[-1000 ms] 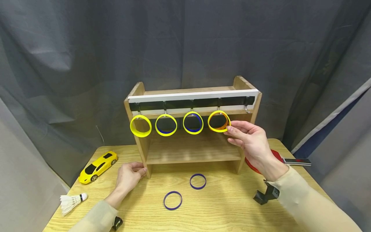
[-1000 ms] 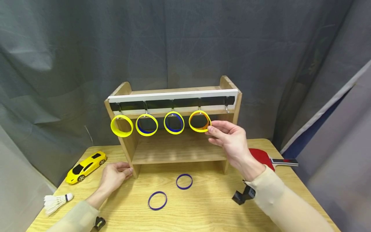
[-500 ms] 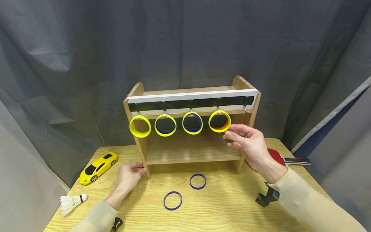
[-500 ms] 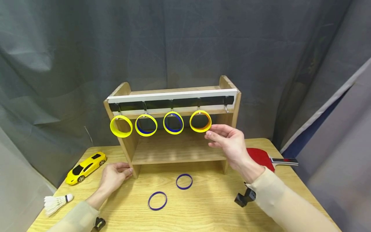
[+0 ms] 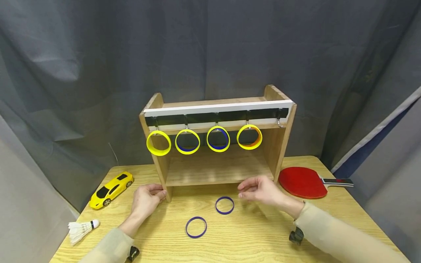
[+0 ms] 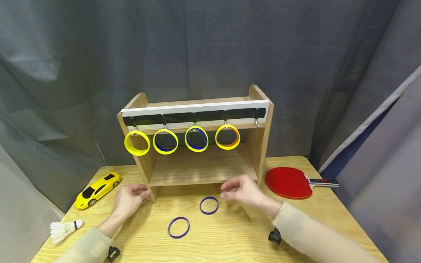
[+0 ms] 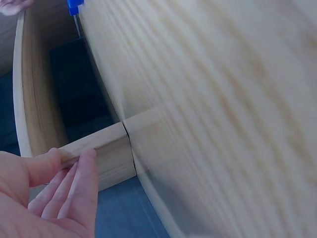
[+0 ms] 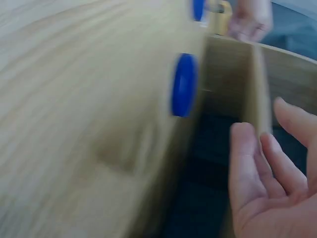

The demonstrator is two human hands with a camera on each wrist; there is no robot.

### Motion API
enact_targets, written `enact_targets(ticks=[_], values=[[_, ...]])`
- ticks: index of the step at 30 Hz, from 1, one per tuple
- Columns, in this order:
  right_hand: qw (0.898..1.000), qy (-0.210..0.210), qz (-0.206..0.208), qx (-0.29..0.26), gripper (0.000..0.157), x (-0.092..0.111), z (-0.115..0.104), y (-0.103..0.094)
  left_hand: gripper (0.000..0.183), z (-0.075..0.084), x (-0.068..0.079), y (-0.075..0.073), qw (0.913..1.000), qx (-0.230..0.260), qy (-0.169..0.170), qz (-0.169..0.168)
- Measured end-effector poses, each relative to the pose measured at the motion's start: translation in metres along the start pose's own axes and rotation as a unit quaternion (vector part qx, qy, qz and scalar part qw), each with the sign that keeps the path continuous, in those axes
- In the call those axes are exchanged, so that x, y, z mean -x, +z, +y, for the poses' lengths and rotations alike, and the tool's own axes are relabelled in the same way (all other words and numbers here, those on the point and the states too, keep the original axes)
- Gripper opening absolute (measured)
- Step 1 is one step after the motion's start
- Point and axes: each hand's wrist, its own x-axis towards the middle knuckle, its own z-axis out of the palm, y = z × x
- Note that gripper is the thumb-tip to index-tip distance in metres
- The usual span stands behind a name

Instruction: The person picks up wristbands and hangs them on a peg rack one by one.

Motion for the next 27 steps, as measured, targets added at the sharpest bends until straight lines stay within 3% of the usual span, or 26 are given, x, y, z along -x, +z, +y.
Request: enact_targets(ticks=[4, 7, 16, 27], values=[[0.996, -0.031, -0.038, 0.079, 0.026, 0.000, 0.012, 0.016, 0.023, 0.000, 0.000, 0.000, 1.0000, 0.001, 0.000, 0.000], [0.992, -0.040, -0.050, 0.106, 0.023, 0.000, 0.016, 0.025, 0.023, 0.000, -0.001, 0.000, 1.0000, 0.003, 0.000, -0.001], [0.986, -0.071, -0.066, 0.133, 0.018, -0.004, 0.022, 0.044, 0.023, -0.001, -0.001, 0.000, 1.0000, 0.004, -0.005, 0.001], [0.967, -0.108, -0.072, 0.219, 0.017, -0.011, 0.023, 0.055, 0.023, 0.000, -0.001, 0.000, 0.9998, 0.015, -0.010, -0.002]])
